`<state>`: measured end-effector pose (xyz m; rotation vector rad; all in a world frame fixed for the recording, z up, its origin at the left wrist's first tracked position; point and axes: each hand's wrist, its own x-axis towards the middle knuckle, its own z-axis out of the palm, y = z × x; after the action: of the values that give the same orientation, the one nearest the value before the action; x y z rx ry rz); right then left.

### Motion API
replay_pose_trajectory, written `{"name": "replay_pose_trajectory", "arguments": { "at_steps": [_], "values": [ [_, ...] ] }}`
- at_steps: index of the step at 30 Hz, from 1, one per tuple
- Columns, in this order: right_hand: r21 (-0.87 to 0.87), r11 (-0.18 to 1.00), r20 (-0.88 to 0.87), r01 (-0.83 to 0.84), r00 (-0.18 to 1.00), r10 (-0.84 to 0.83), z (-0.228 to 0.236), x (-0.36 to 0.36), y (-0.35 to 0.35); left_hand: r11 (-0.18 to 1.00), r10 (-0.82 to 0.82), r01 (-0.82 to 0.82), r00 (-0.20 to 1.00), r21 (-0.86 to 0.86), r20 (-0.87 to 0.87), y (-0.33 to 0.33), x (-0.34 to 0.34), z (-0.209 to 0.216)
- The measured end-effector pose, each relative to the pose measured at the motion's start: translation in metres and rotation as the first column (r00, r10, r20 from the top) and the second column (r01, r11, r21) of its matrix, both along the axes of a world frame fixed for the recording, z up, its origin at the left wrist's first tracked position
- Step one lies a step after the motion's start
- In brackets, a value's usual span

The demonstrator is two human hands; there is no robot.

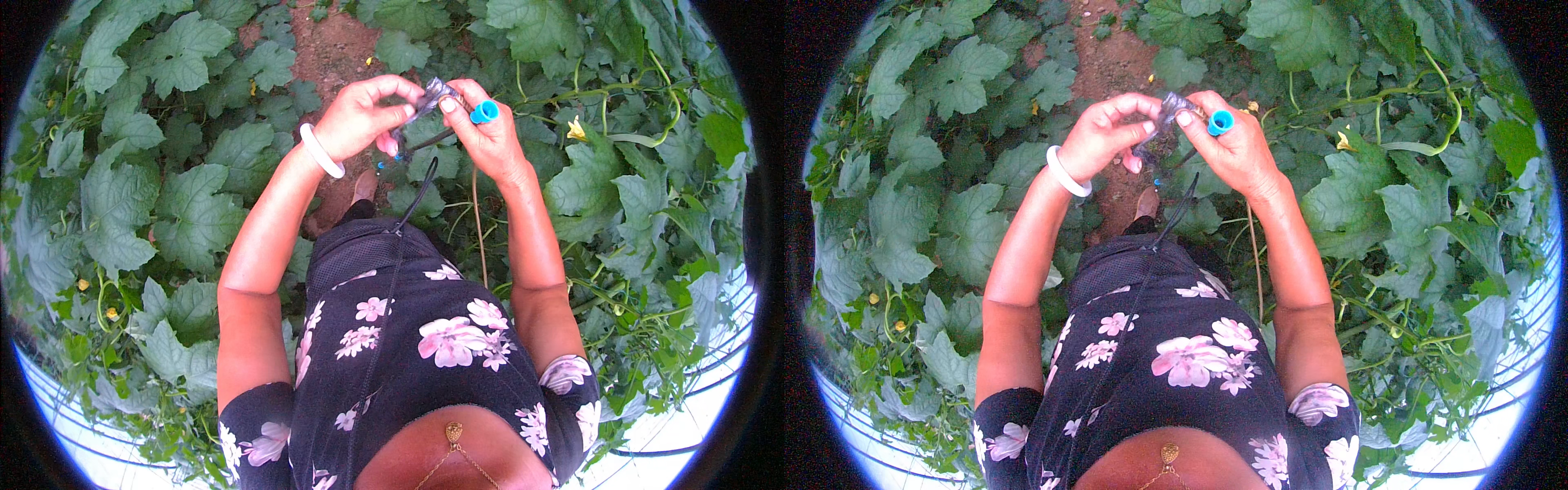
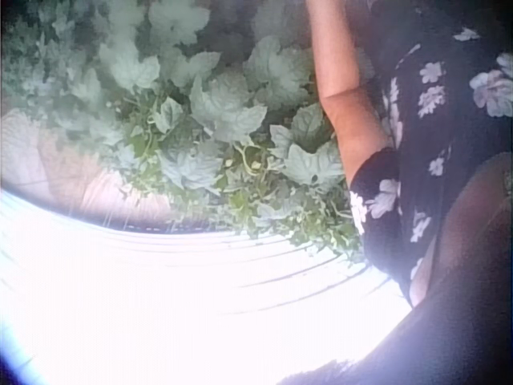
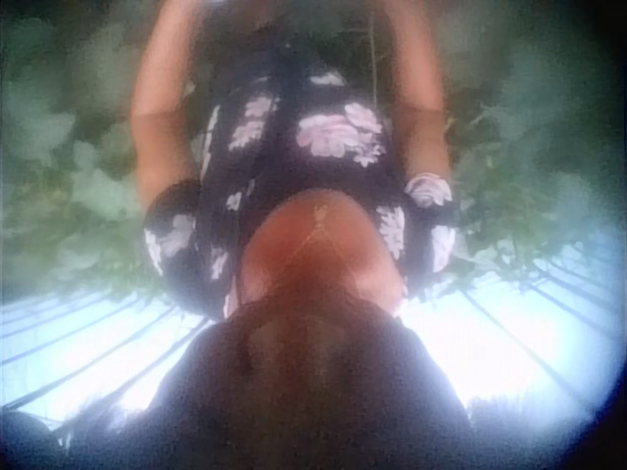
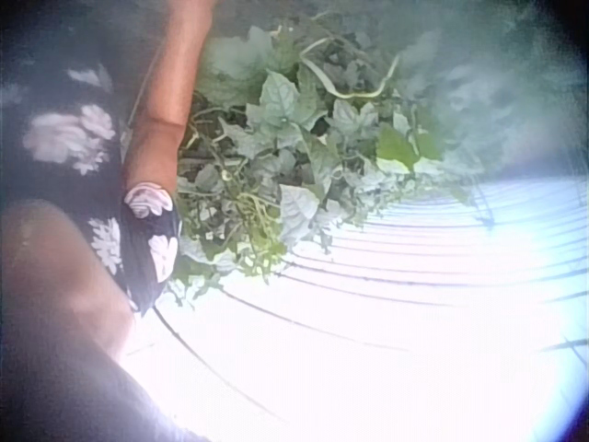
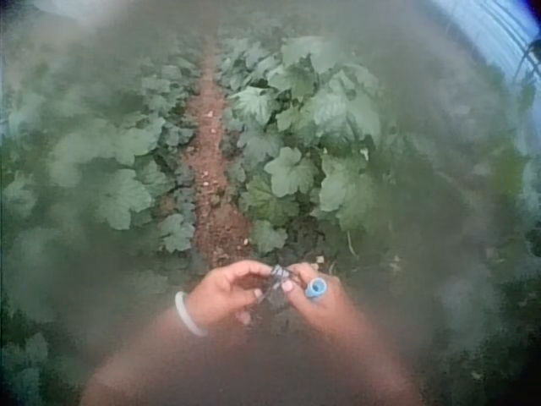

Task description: The person assembles a drip irrigation system by hand, attaching a blue plastic connector to a white tube and screwing a brass fitting onto the connector. The person repeatedly unscrews and reattaches the components while standing among leafy plants.

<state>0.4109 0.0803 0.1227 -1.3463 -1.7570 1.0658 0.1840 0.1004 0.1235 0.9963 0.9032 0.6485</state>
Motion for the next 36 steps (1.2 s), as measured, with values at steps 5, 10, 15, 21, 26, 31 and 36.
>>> {"name": "replay_pose_trajectory", "arguments": {
  "at_steps": [5, 10, 15, 21, 26, 31, 36],
  "values": [
    [0.006, 1.0, -0.006, 0.027, 1.0, -0.027, 0.008, -0.003, -0.001, 0.986, 0.077, -0.076, 0.997, 0.148, 0.0, -0.004, -0.003, 0.007],
    [0.038, 0.999, 0.08, 0.035, 0.996, -0.038, 0.013, -0.004, -0.003, 0.948, 0.11, -0.092, 0.993, 0.304, -0.043, -0.003, 0.0, 0.011],
    [0.063, 0.997, 0.087, 0.044, 0.995, -0.049, 0.016, -0.005, -0.003, 0.94, 0.151, -0.153, 0.988, 0.304, 0.03, -0.006, 0.007, 0.005],
    [0.109, 0.988, 0.163, 0.109, 0.979, -0.126, 0.023, -0.012, -0.007, 0.852, 0.234, -0.12, 0.958, 0.51, -0.165, -0.013, 0.006, 0.023],
    [0.17, 0.978, 0.211, 0.122, 0.965, -0.157, 0.023, -0.018, -0.007, 0.944, 0.158, -0.203, 0.97, 0.259, 0.183, -0.008, 0.004, 0.011],
    [0.2, 0.975, 0.213, 0.092, 0.968, -0.135, 0.026, -0.02, -0.004, 0.972, 0.141, -0.186, 0.95, 0.143, 0.277, -0.006, 0.001, 0.001],
    [0.14, 0.987, 0.191, 0.073, 0.977, -0.099, 0.021, -0.018, -0.001, 0.97, 0.143, -0.184, 0.96, 0.159, 0.242, -0.005, -0.001, -0.003]
  ]
}}
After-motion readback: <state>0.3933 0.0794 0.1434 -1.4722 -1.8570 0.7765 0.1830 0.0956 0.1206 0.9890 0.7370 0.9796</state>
